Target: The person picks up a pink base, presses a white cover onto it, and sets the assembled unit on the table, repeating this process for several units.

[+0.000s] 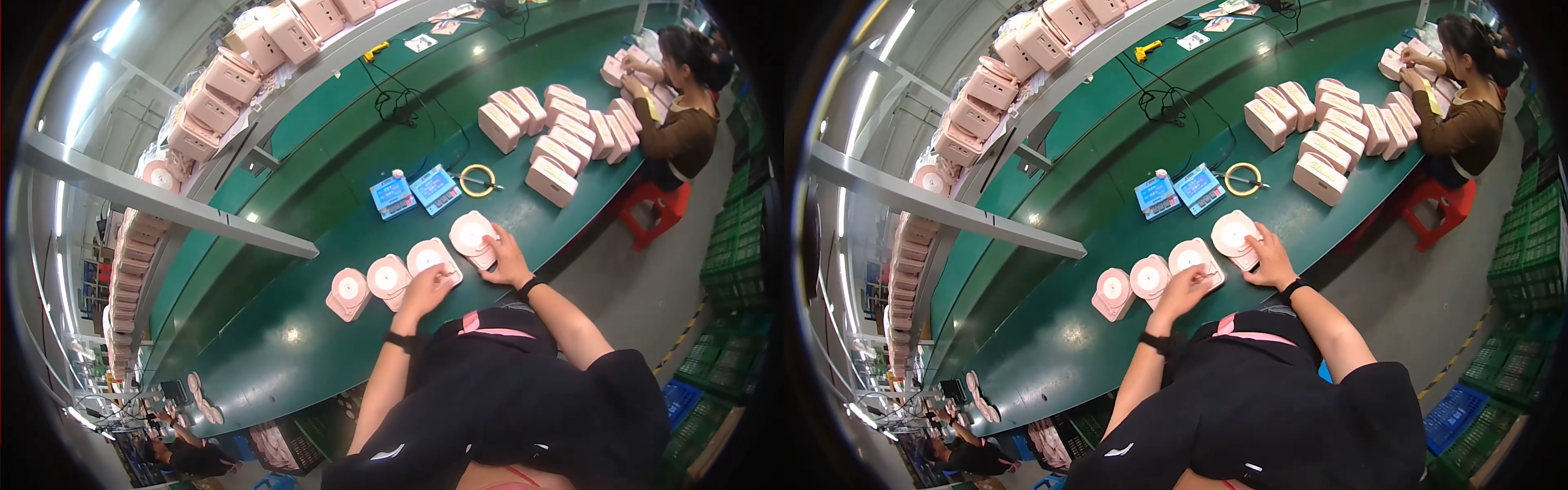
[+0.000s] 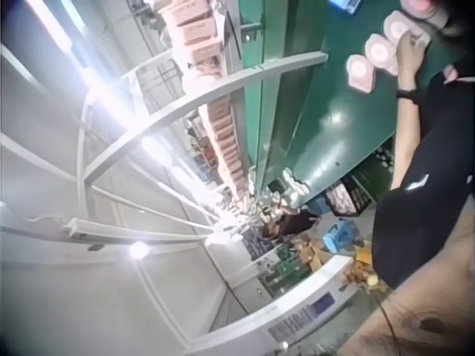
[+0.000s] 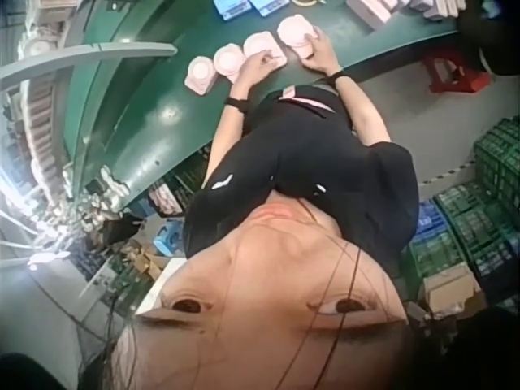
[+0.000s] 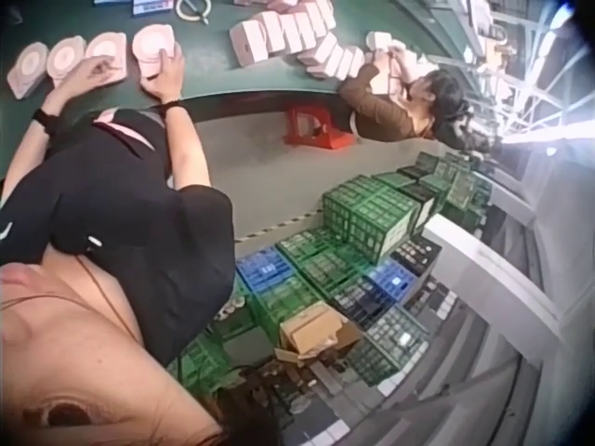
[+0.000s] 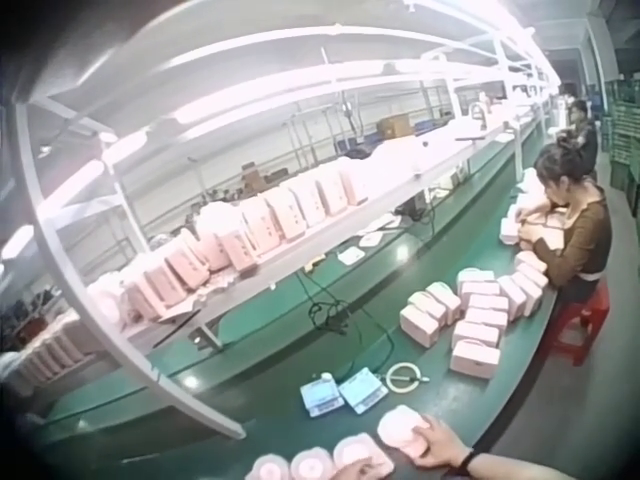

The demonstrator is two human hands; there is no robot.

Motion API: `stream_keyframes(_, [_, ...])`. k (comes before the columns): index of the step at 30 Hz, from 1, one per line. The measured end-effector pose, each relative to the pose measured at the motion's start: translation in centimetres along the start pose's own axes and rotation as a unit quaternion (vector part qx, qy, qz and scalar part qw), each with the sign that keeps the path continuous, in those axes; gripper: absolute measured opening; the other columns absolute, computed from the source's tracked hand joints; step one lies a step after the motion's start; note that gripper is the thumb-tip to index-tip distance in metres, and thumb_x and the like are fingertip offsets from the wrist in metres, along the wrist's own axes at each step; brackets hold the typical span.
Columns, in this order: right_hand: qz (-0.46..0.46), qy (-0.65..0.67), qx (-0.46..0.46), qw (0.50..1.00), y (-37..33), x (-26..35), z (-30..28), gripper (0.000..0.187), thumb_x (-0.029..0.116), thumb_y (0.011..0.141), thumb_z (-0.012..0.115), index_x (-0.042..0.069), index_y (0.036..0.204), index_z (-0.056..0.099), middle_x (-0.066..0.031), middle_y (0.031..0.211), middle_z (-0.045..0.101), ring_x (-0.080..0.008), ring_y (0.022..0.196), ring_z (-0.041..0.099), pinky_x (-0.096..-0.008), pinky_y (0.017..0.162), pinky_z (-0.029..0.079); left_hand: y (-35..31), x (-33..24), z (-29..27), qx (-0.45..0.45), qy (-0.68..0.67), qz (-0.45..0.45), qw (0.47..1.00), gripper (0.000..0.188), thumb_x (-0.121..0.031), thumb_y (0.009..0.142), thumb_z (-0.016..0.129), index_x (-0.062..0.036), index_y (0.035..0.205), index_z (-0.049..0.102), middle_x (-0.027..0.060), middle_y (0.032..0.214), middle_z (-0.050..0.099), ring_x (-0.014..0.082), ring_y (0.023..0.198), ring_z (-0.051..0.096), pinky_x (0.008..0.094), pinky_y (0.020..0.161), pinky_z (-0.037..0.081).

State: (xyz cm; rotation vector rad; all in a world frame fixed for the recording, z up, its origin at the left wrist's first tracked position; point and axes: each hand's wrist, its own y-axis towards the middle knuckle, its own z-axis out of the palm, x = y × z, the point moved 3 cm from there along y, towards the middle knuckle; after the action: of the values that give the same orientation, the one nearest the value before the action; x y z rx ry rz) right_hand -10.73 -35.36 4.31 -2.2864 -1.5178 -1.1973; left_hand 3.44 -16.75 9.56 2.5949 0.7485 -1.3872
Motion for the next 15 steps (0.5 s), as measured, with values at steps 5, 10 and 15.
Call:
stream_keyframes(5, [0.036,0.047,-0.078,0.995,-1.8,-2.1,-2.3,0.065,0.027,0.058,0.069,0.005,0.117,0.052,-0.0229,0.131,0.04,-0.041,0.116,0.043,-0.0432,0.1,0.036,-6.2,4.5,-4.5,-0.208,0.016,-0.033,0.977,0.028,-0.016,0.081,0.066,-0.0003,0.103,0.059,0.0124,0.094,0.066,0.0217,0.08,0.064,0.0317,0.071,0.05])
stream_keyframes(10, [0.067,0.105,-0.179,0.976,-3.7,-6.9,-4.9,0.057,0.025,0.062,0.066,0.002,0.113,0.052,-0.0216,0.123,0.046,-0.0372,0.117,0.044,-0.0405,0.1,0.036,-12.0,7.5,-4.3,-0.231,-0.029,-0.187,0.954,0.024,-0.015,0.08,0.068,-0.0005,0.097,0.06,0.0123,0.098,0.066,0.0184,0.074,0.064,0.0293,0.065,0.049])
stream_keyframes(15, [0.161,0.193,-0.261,0.932,-3.2,-11.8,-6.2,0.051,0.025,0.07,0.064,0.001,0.114,0.053,-0.0163,0.114,0.054,-0.0328,0.113,0.049,-0.0379,0.097,0.038,-13.8,8.5,-1.3,-0.26,-0.074,-0.215,0.938,0.023,-0.015,0.08,0.069,0.0001,0.095,0.059,0.0115,0.098,0.066,0.0173,0.072,0.064,0.0287,0.061,0.048])
